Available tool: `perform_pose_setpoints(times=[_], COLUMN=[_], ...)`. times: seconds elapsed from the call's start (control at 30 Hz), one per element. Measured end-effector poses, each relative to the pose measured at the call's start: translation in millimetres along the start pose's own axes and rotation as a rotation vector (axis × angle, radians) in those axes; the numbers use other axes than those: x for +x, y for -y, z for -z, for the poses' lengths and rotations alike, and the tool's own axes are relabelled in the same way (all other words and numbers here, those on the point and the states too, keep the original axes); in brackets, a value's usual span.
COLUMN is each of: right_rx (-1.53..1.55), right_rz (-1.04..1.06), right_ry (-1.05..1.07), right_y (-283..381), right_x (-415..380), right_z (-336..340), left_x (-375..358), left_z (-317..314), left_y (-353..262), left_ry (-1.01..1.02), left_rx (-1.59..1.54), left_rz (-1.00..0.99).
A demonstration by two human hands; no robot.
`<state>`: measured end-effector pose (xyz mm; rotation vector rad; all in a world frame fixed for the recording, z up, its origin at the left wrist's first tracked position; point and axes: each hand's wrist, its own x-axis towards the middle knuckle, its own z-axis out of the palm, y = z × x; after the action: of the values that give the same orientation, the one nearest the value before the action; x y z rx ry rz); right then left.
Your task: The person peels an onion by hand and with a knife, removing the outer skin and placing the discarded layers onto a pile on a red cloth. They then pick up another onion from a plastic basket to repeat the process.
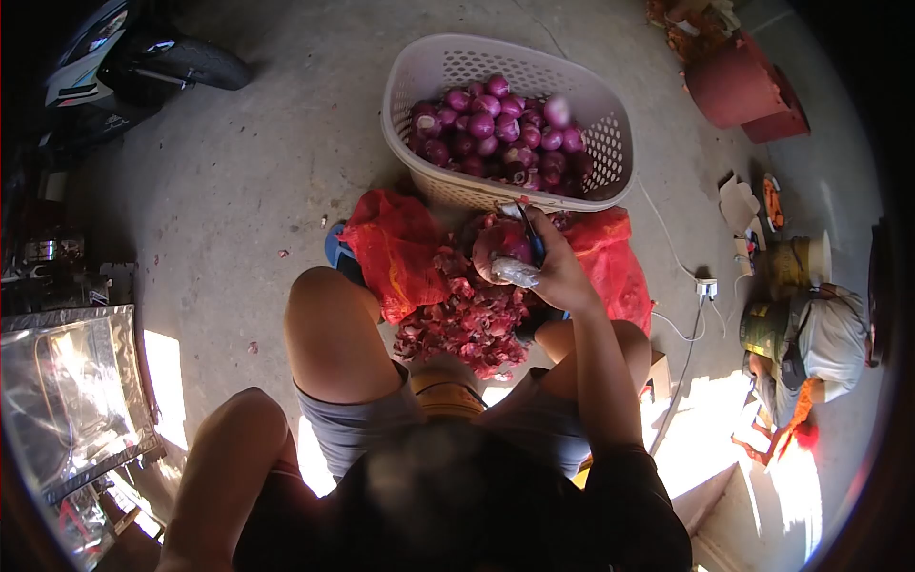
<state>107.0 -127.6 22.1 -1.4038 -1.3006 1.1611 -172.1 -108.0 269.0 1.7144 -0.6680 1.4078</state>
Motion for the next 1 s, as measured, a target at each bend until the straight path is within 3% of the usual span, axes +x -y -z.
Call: perform_pose_setpoints(times=[0.3,0.6,0.8,1.0], right_rx=[-0.041,0.087,0.338,0.327], right_rz=[-0.024,-0.019,-0.052,-0.017], right_ry=[0.002,0.008,-0.037,-0.1], right_y=[-0.6,0.8,-4.1,-9.9], right_x=[-0.4,-0.3,1.3,2.0], right_z=[-1.2,0.4,-4.2,1.2], left_x=[-8.2,-7.4,-9.8,-9.7], left_z=[-14.5,-9.8,-11.5,-16.4], left_y=[13.4,20.1,22.1,34.9], left_ry=[-0.177,-0.157,-0.192,-0.289], left_rx=[0.259,0.223,0.061,0.081], left_rz=[-0.278,-0.201,-0.172,-0.287])
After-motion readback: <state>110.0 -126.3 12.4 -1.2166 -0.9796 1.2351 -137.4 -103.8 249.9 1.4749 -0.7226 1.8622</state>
